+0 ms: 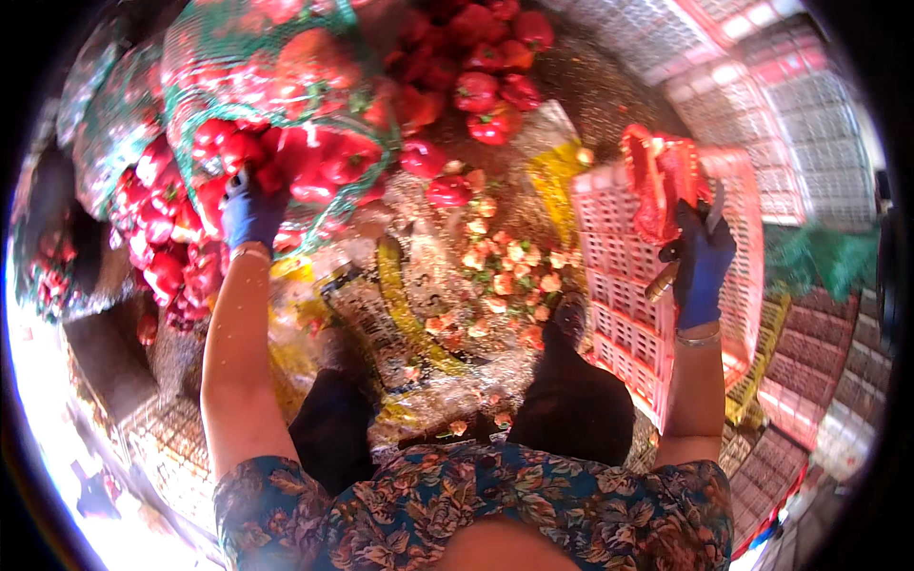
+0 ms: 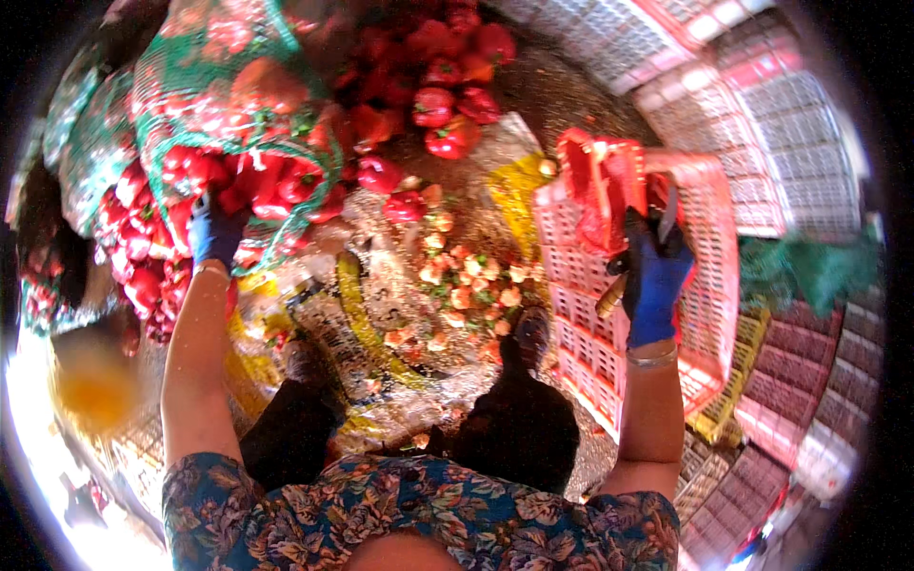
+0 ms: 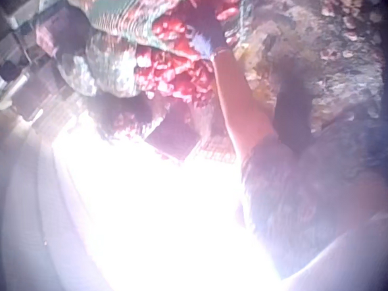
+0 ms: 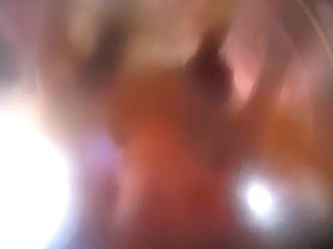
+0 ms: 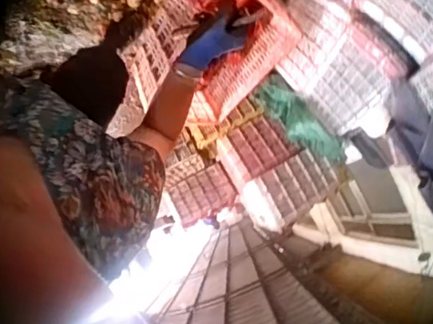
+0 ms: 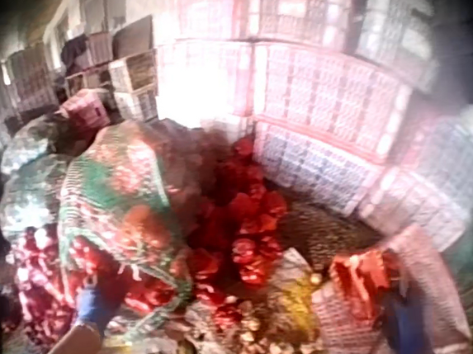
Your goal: The person sits among crates and bags of red fruit, using a small curved blade to peel and trim individual fruits before placing them into a plastic crate.
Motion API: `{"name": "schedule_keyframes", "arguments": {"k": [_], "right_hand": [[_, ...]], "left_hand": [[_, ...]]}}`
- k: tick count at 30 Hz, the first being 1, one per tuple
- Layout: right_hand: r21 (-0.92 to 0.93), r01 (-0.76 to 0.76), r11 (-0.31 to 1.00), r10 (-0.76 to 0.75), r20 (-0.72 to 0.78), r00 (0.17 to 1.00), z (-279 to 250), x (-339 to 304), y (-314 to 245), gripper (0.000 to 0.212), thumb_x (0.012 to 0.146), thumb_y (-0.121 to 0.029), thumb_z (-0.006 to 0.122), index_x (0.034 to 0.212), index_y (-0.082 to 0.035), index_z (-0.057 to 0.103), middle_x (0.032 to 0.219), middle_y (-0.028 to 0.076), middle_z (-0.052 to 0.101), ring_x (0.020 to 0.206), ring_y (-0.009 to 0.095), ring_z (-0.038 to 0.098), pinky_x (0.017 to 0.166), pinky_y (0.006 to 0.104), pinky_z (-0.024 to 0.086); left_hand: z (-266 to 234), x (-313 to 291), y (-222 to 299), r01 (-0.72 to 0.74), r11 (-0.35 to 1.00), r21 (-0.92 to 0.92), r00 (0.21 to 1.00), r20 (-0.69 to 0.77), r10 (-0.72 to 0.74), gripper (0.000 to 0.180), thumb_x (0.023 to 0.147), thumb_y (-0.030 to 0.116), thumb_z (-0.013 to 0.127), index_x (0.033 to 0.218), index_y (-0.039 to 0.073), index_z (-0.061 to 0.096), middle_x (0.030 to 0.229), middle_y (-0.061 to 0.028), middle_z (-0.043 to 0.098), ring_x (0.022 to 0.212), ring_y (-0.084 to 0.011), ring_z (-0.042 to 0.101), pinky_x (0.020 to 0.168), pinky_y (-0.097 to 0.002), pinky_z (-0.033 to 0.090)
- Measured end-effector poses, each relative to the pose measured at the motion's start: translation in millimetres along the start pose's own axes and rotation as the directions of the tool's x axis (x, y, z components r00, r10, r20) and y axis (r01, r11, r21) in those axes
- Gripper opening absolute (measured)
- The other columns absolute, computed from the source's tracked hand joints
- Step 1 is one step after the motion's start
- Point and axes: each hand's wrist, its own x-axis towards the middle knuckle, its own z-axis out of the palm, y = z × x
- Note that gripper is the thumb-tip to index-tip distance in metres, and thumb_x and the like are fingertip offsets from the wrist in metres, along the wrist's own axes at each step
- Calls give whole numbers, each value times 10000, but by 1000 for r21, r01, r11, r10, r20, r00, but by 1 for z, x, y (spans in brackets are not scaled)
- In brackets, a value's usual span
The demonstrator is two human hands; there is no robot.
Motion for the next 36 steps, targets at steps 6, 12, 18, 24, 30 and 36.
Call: {"name": "schedule_keyframes", "arguments": {"k": [6,12,18,24,30,36], "right_hand": [[139,11,990,13,-166,986,-110,32,6,292,829,-256,676,1013,-39,612,741,25,582,484,113,476,436,264,422],[285,-103,953,34,238,971,-124,16,18,431,942,-316,471,1298,-72,482,1138,97,629,748,88,518,613,238,445],[643,-299,705,-164,558,813,-54,-25,13,457,935,-348,493,1297,-68,494,998,48,632,784,97,551,637,233,461],[175,-712,680,329,795,510,-4,-91,28,312,882,-301,612,1108,-89,569,831,58,622,596,169,570,510,317,477],[446,-471,761,6,722,692,31,-93,-37,417,879,-355,652,1168,-67,566,865,-3,607,610,136,565,531,312,497],[483,-384,787,-206,793,574,21,-104,-41,407,931,-224,595,1295,-53,533,1176,11,600,1042,76,535,899,257,435]], "left_hand": [[3,-8,-17,-95,978,-188,993,-91,79,665,651,340,799,1206,114,510,1179,-188,567,1078,-393,550,869,-489,472],[-16,-14,-37,-145,879,-454,981,-182,68,486,690,232,782,1091,38,589,1029,-141,647,900,-280,624,789,-402,498],[-95,-52,2,291,-10,-957,955,290,67,391,798,102,642,1182,59,579,1132,-77,617,985,-242,598,821,-432,521],[-110,-118,115,352,-514,-782,892,115,436,346,870,145,553,1205,58,562,1201,-98,589,1112,-301,552,881,-523,497],[-122,-213,205,113,-215,-970,940,34,339,381,820,173,638,1174,75,537,1178,-104,597,1118,-271,566,945,-507,471],[-160,-239,216,458,-535,-710,799,66,597,640,805,-20,597,1380,70,330,1226,-128,566,1119,-272,576,951,-402,487]]}}
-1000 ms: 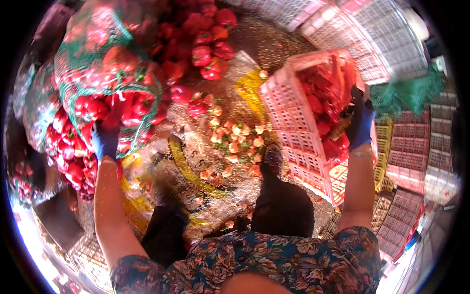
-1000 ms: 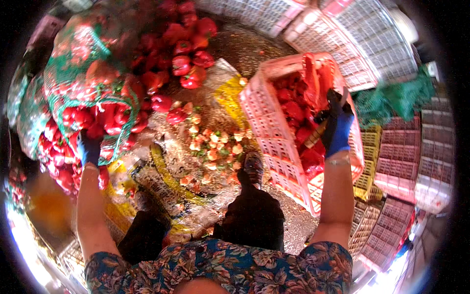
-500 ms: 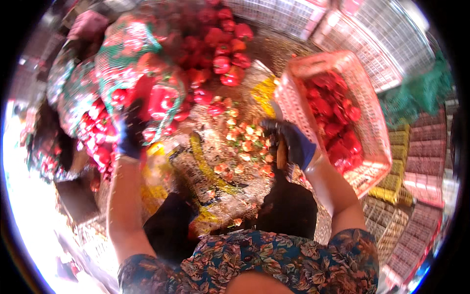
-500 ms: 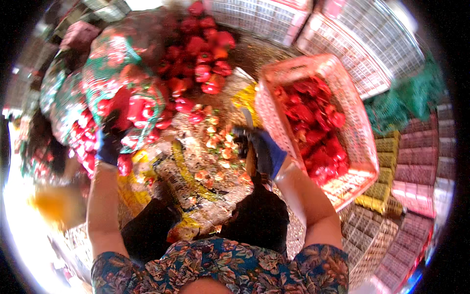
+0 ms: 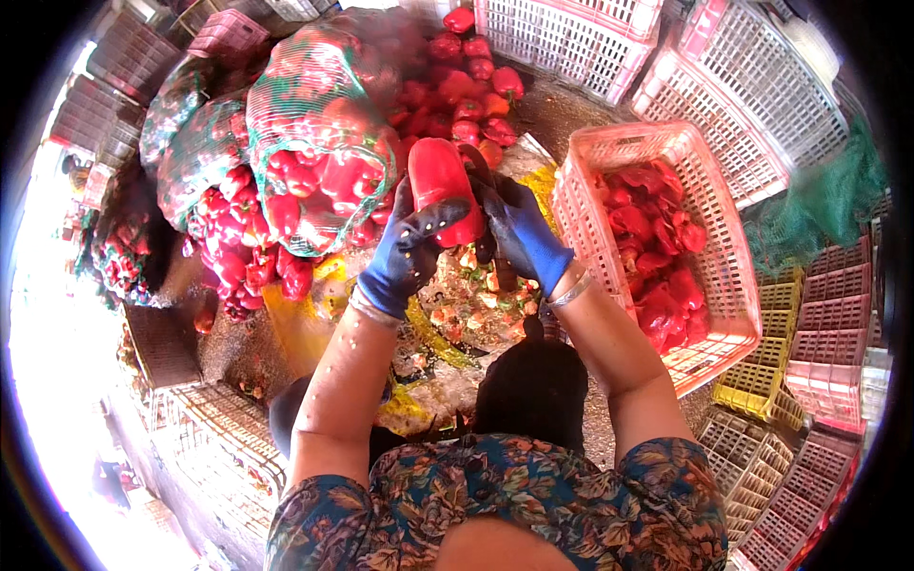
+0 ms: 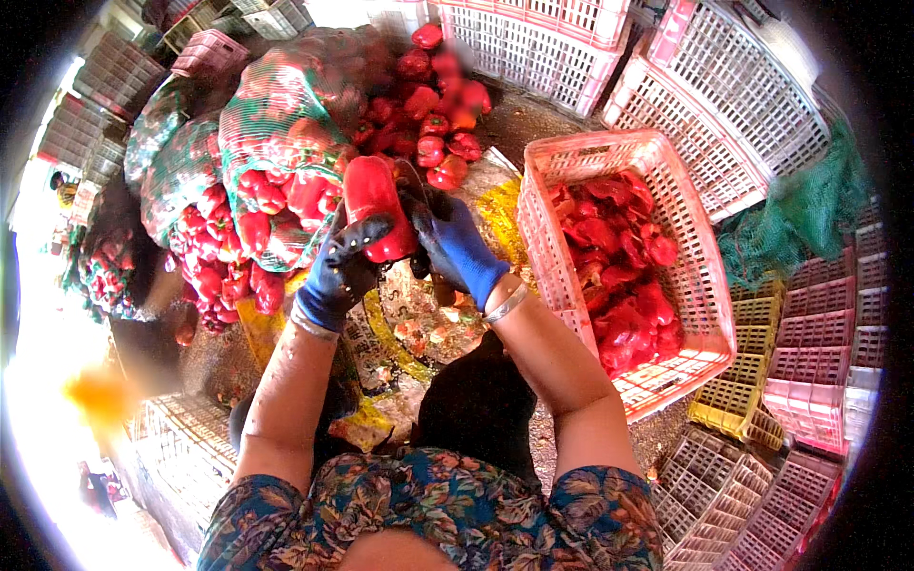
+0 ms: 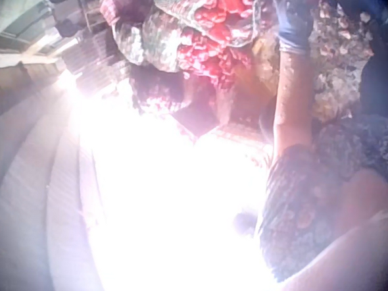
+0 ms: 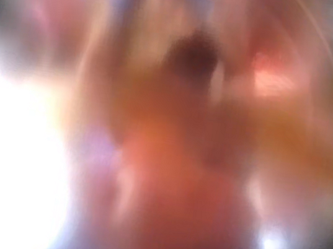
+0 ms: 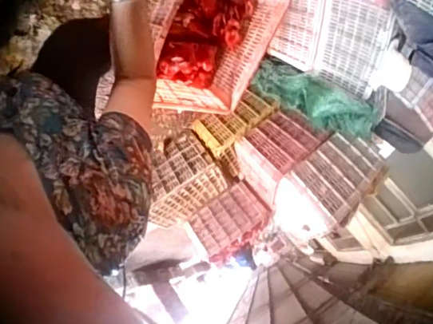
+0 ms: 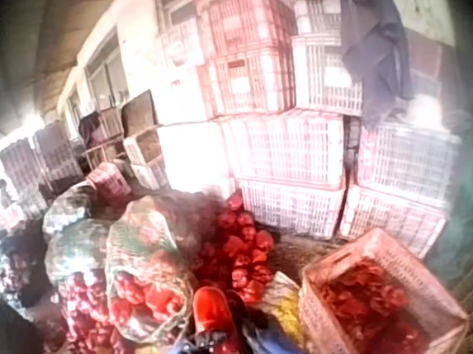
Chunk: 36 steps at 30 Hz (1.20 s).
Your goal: The person sits among crates and bags of red fruit, using a small curved blade to peel and trim individual fruits before placing them into a plastic crate.
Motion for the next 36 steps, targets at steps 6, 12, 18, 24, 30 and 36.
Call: {"name": "schedule_keyframes", "arguments": {"k": [6,12,18,24,30,36], "right_hand": [[-91,-122,988,118,-49,992,0,-10,9,457,880,-360,643,1191,-43,535,980,76,615,619,146,594,526,299,493],[-40,-511,859,475,-315,822,-68,-55,85,372,873,-355,647,1020,-27,550,739,72,572,521,184,559,416,364,451],[-441,36,897,-118,-161,980,-27,-12,31,237,939,-244,570,1013,-23,614,713,49,601,559,128,546,513,294,467],[-854,266,447,-373,92,923,-13,33,27,223,948,-191,563,1038,1,631,669,20,577,618,78,559,544,249,457],[-806,267,528,-386,52,921,-11,41,42,197,894,-196,598,793,-27,592,705,226,587,677,430,579,560,435,453],[-739,227,634,-293,42,955,-3,33,42,191,889,-186,609,804,-15,604,677,223,588,658,421,592,542,418,457]], "left_hand": [[-9,-9,9,29,978,-207,997,-61,-43,637,731,152,671,1312,40,437,1221,-133,563,1129,-310,556,998,-466,439],[-12,-7,-5,-30,933,-359,998,-68,6,674,726,178,686,1331,47,419,1224,-127,549,1155,-324,525,997,-502,425],[-45,6,-36,7,954,-301,991,-127,-47,680,731,223,711,1324,48,427,1258,-115,547,1165,-294,529,1020,-451,415],[-111,18,-72,-121,993,14,987,-102,121,602,752,141,700,1299,42,469,1180,-95,599,1102,-260,572,988,-416,441],[-55,20,-45,-166,986,9,977,-136,166,458,832,160,699,1237,42,520,1089,-57,630,958,-183,623,891,-339,497],[-52,21,-44,-121,985,-120,943,-325,76,352,882,154,633,1195,26,539,1074,-84,635,953,-213,627,874,-344,503]]}}
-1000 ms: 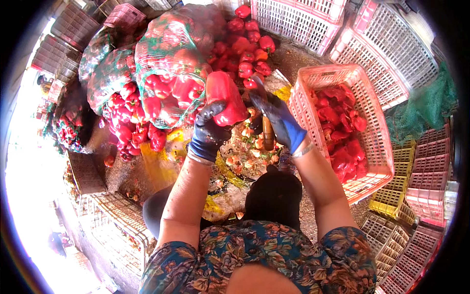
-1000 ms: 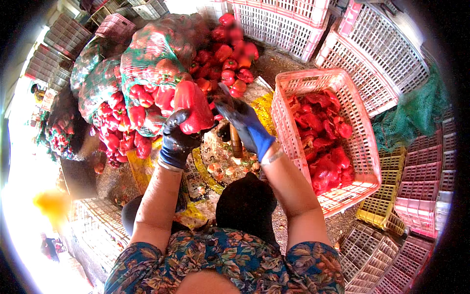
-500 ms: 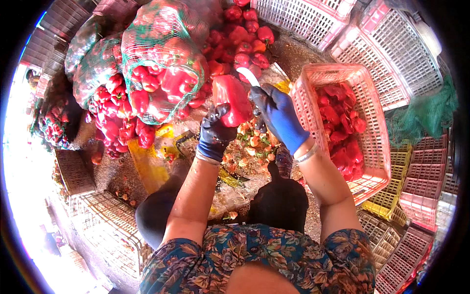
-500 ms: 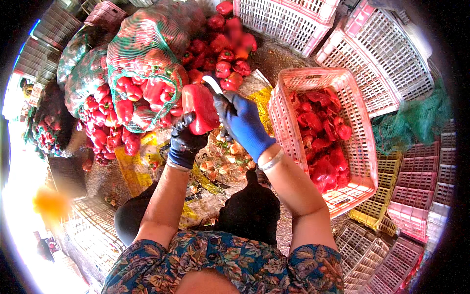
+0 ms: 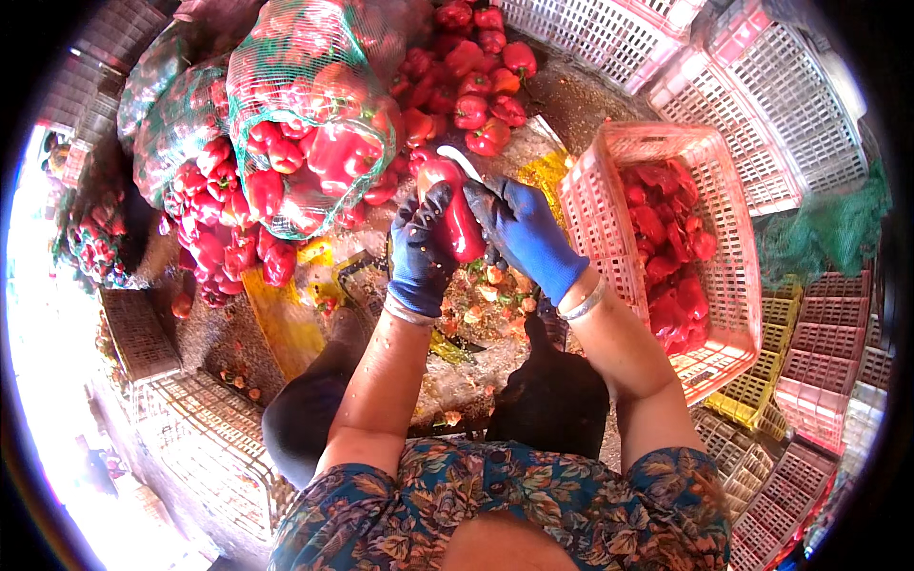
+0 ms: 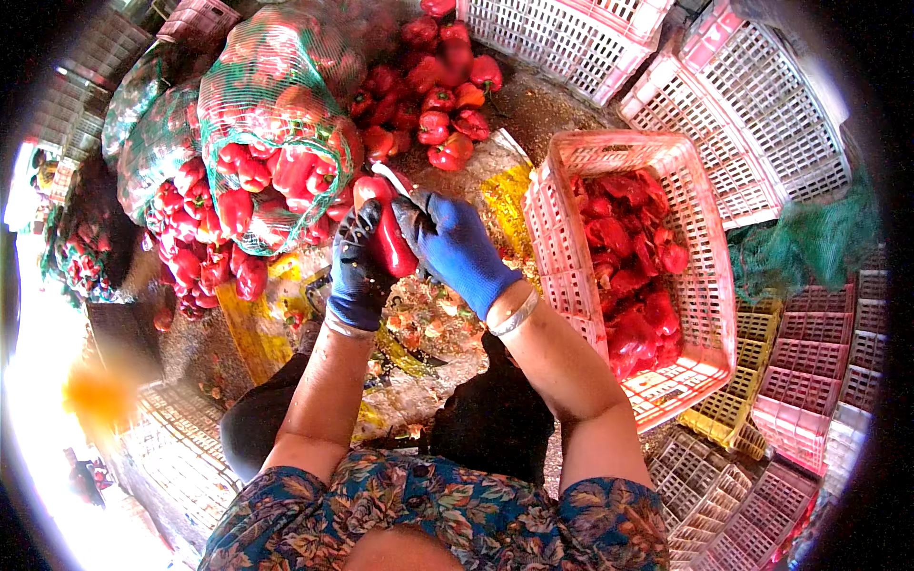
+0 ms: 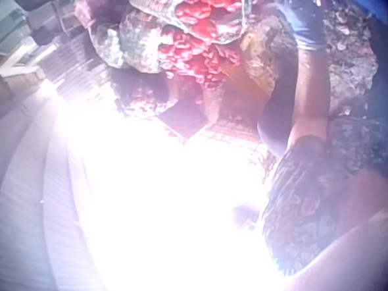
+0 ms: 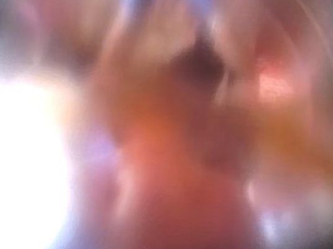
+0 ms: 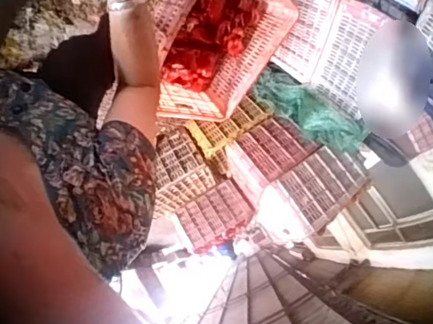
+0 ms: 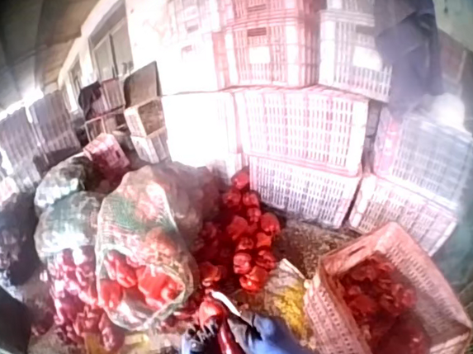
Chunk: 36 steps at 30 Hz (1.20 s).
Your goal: The person sits among crates and bags of red fruit, using a small curved blade to peel and trim individual fruits before placing them into a plastic crate.
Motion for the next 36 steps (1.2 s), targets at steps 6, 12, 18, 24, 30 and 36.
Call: {"name": "schedule_keyframes", "arguments": {"k": [6,12,18,24,30,36], "right_hand": [[-37,-70,997,72,75,995,-8,-1,4,141,861,-135,620,903,-1,635,741,228,618,709,384,635,581,388,485],[-59,-30,998,38,145,989,-12,3,-10,122,878,-137,589,889,-22,629,759,224,617,717,397,619,581,416,478],[-291,63,955,-3,202,979,-7,-28,4,152,886,-185,597,869,-36,622,689,202,607,635,396,598,526,452,457],[277,-320,906,314,68,947,-22,-49,6,133,910,-122,589,974,-19,645,722,38,658,662,93,603,574,263,470],[475,-322,819,313,100,944,-13,-13,6,399,843,-143,696,1196,-13,562,1026,49,662,927,92,590,815,261,493],[642,-319,697,303,140,943,-12,-13,20,494,829,-62,689,1285,-12,503,1059,48,650,918,85,597,835,253,494]], "left_hand": [[4,1,-9,-212,898,385,977,52,209,415,838,56,687,1220,61,523,1067,-58,635,961,-180,621,842,-333,511],[5,0,-7,-127,980,155,991,51,120,336,835,73,681,1148,54,560,1026,-58,643,918,-190,631,825,-333,516],[-14,15,12,-49,998,-28,984,-173,43,309,860,204,636,1121,45,586,1078,-85,634,996,-256,614,886,-423,496],[-8,15,29,102,976,-191,991,-61,-116,407,849,237,634,1197,58,522,1117,-103,594,1058,-279,573,963,-472,452],[20,4,-4,66,998,4,993,97,-66,419,883,204,622,1245,37,493,1158,-96,595,1069,-237,581,924,-396,476],[13,-2,-20,-110,949,297,981,-124,153,309,873,101,650,1160,22,564,1035,-57,636,902,-172,630,788,-313,524]]}}
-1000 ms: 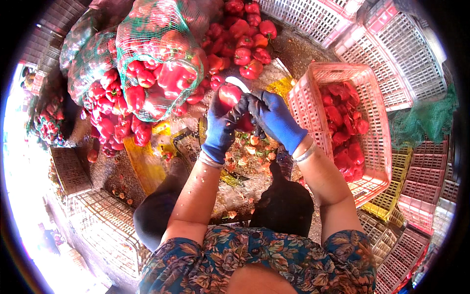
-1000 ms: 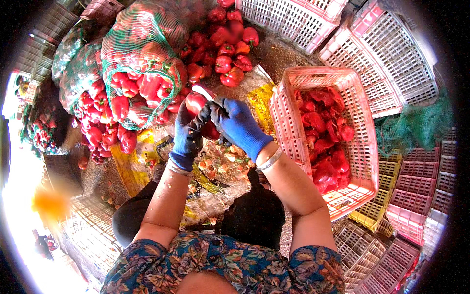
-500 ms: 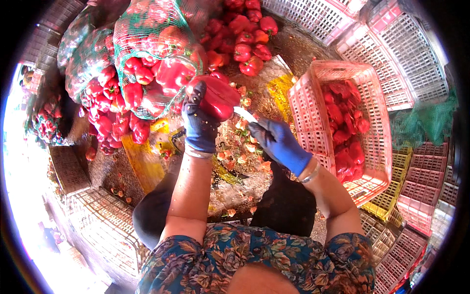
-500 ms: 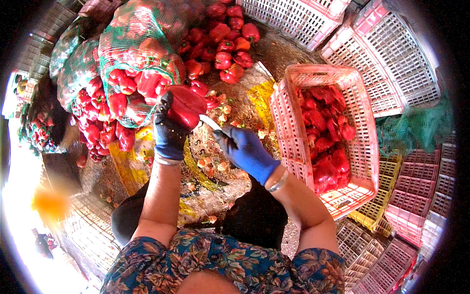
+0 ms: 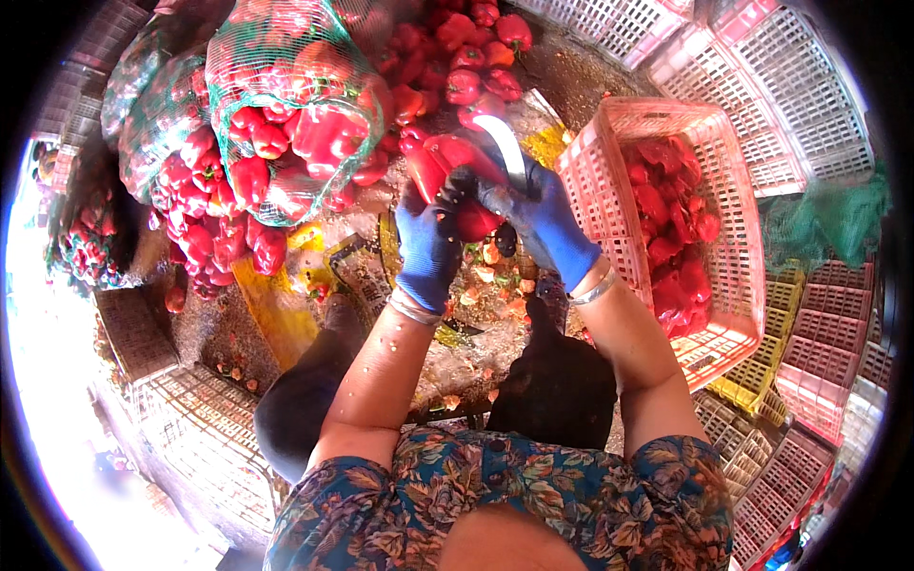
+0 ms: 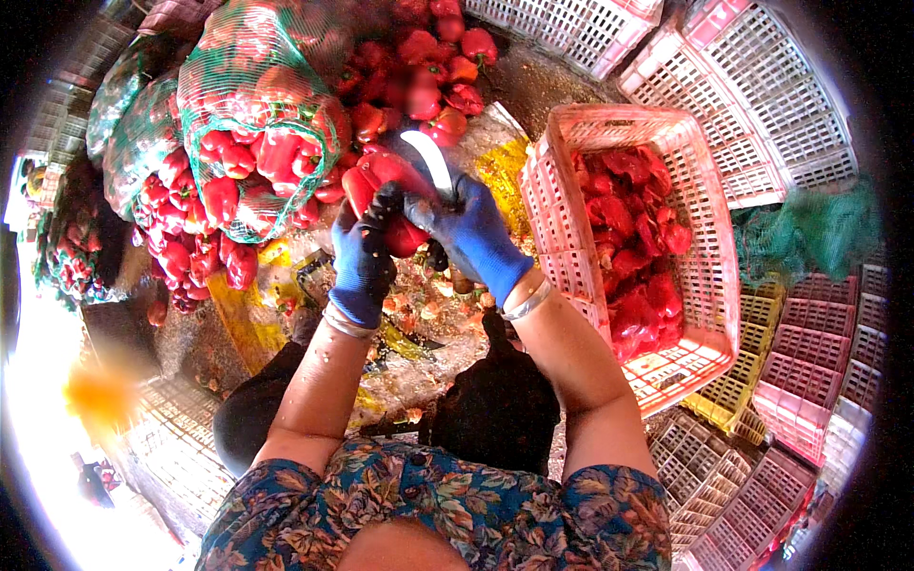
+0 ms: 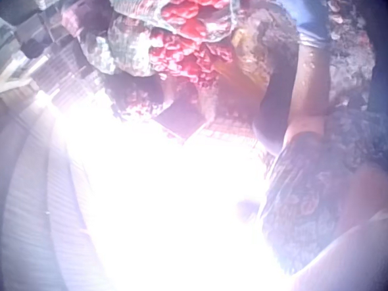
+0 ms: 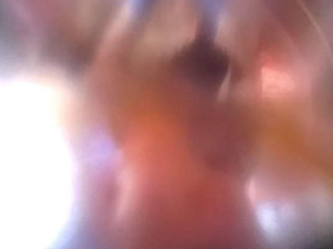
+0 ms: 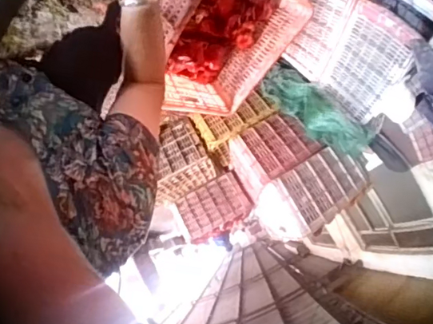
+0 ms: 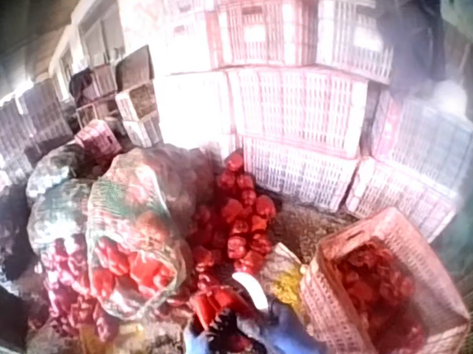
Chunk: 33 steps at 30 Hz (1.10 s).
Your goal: The person sits among crates and bags of red fruit, using a small curved blade to peel and trim individual fruits before placing them into a plastic crate.
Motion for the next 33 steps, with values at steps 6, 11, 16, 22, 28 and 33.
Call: {"name": "schedule_keyframes", "arguments": {"k": [6,11,16,22,28,33], "right_hand": [[51,-255,966,257,-58,965,-3,-14,-28,354,775,-169,735,1086,-42,624,795,25,653,553,94,581,429,227,443],[78,-290,954,294,-37,955,-8,-15,-24,282,791,-246,704,998,-69,628,672,1,591,438,91,505,395,225,414],[177,-408,896,419,-28,907,-14,-15,-7,246,830,-238,667,1015,-81,626,652,-8,576,449,79,504,399,224,406],[480,-426,767,446,78,892,-32,-13,20,218,928,-271,536,1021,-100,635,661,7,597,486,94,535,423,243,439],[211,-282,936,318,-164,934,-23,-13,4,322,925,-347,561,1102,-85,620,669,21,599,471,110,525,446,269,475],[-57,-25,998,10,-250,968,-1,-10,5,504,775,-125,757,1230,-29,562,1079,54,626,927,114,600,843,263,480]], "left_hand": [[-5,3,7,63,998,29,989,131,-66,297,862,105,654,1142,35,582,1037,-62,644,930,-184,635,812,-333,525],[-22,10,-5,133,991,0,962,241,-129,378,863,104,644,1217,28,535,1106,-80,625,993,-208,622,867,-367,514],[-36,16,-23,219,970,-102,956,221,-193,255,876,79,623,1117,2,590,1005,-60,647,892,-155,632,821,-287,512],[-50,15,-35,318,940,-122,928,242,-283,273,841,113,670,1078,-10,615,1062,-73,641,921,-177,632,859,-320,514],[-34,9,-32,-38,966,257,993,114,9,286,840,56,622,1122,20,588,1054,-104,639,943,-220,638,828,-354,529],[-6,4,-30,-91,995,-49,985,-150,82,425,812,-13,659,1205,64,518,1094,-93,619,940,-208,638,825,-343,532]]}}
